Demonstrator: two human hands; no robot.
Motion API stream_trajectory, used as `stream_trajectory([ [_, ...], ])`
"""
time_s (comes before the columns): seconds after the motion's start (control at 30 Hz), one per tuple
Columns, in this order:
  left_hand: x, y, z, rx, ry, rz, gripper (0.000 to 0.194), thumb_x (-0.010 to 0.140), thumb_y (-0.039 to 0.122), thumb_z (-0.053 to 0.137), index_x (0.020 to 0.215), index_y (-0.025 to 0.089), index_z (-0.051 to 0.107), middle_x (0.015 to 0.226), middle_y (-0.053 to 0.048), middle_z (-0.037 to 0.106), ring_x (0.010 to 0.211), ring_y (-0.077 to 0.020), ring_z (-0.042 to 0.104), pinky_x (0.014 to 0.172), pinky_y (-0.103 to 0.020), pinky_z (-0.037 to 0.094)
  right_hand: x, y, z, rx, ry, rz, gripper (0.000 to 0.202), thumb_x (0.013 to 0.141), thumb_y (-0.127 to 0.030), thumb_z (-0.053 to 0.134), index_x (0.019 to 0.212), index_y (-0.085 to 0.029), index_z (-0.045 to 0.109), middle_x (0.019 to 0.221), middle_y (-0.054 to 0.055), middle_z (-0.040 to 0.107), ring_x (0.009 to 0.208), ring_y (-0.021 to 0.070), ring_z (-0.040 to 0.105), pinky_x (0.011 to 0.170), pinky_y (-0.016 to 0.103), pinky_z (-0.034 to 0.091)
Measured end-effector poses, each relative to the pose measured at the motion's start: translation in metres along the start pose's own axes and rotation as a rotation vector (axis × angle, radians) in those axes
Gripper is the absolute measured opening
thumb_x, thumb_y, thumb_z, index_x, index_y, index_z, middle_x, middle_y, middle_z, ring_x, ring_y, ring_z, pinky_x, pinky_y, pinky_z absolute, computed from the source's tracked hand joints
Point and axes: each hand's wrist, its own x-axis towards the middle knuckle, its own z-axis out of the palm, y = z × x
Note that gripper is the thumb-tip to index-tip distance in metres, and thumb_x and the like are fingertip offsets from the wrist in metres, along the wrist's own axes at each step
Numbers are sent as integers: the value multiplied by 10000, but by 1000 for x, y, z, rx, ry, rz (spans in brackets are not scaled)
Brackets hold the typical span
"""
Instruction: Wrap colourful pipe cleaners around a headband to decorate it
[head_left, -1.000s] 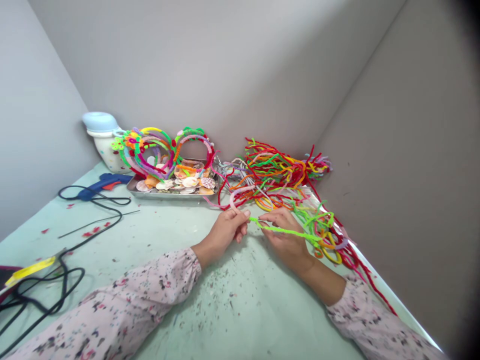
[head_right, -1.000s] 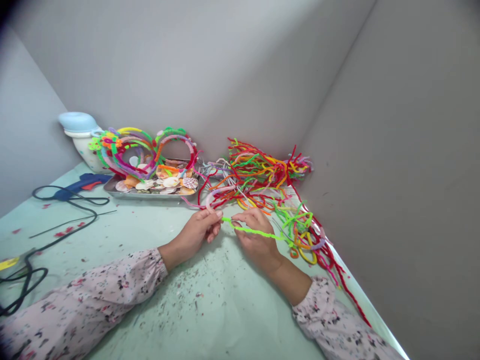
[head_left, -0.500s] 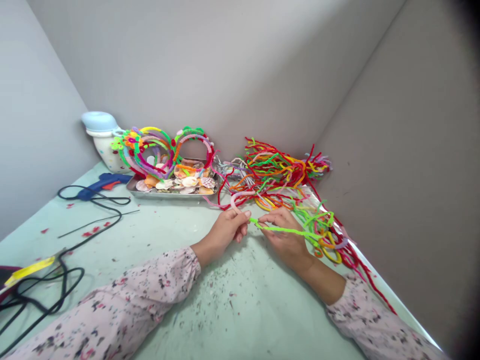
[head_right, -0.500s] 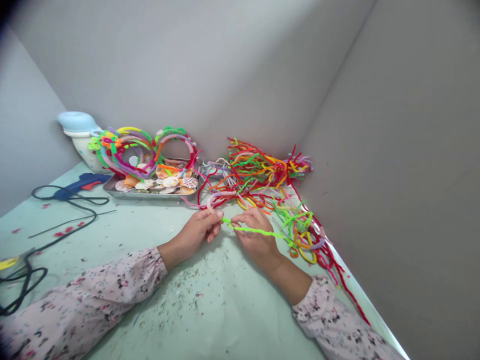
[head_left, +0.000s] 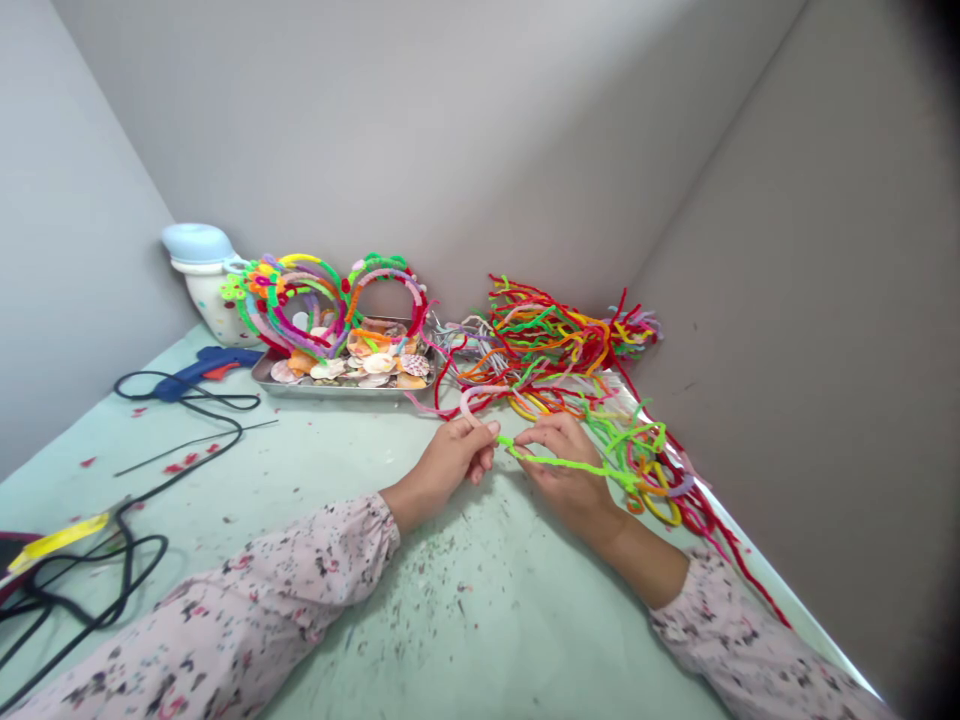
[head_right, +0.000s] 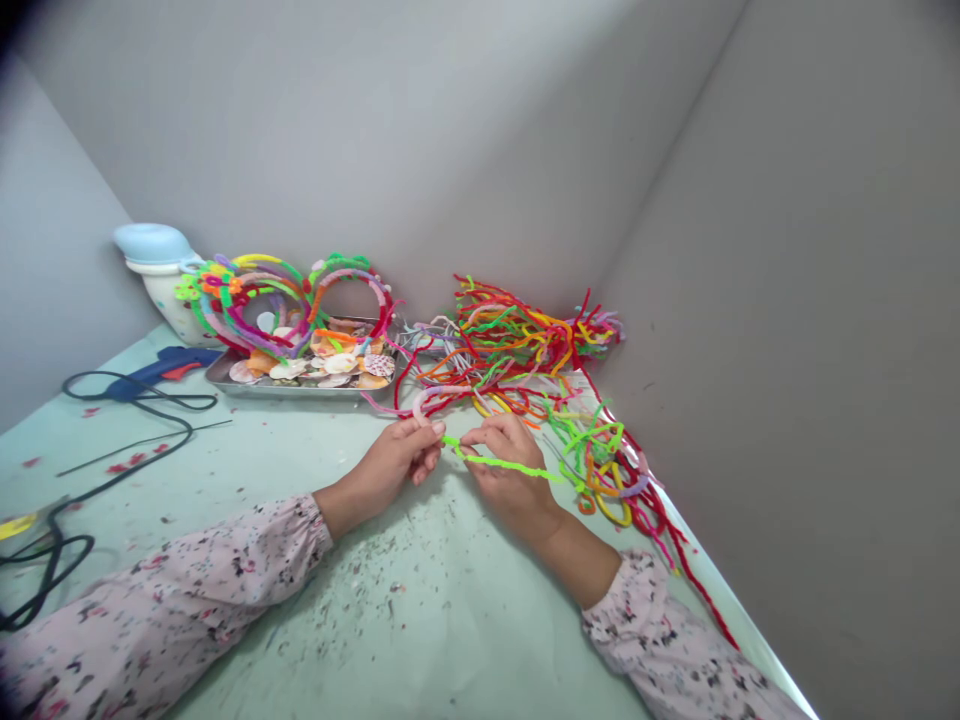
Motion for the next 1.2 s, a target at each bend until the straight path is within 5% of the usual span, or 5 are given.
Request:
stream_trajectory([
  [1.2, 0, -2, 0, 4, -16, 19, 318, 814, 408, 549, 646, 161, 439, 508, 54, 492, 356, -32, 381, 372, -174, 252, 0, -2, 1, 24, 0, 35, 120, 828, -299, 604, 877, -229, 688, 872, 55, 606, 833, 200, 593, 762, 350, 487],
])
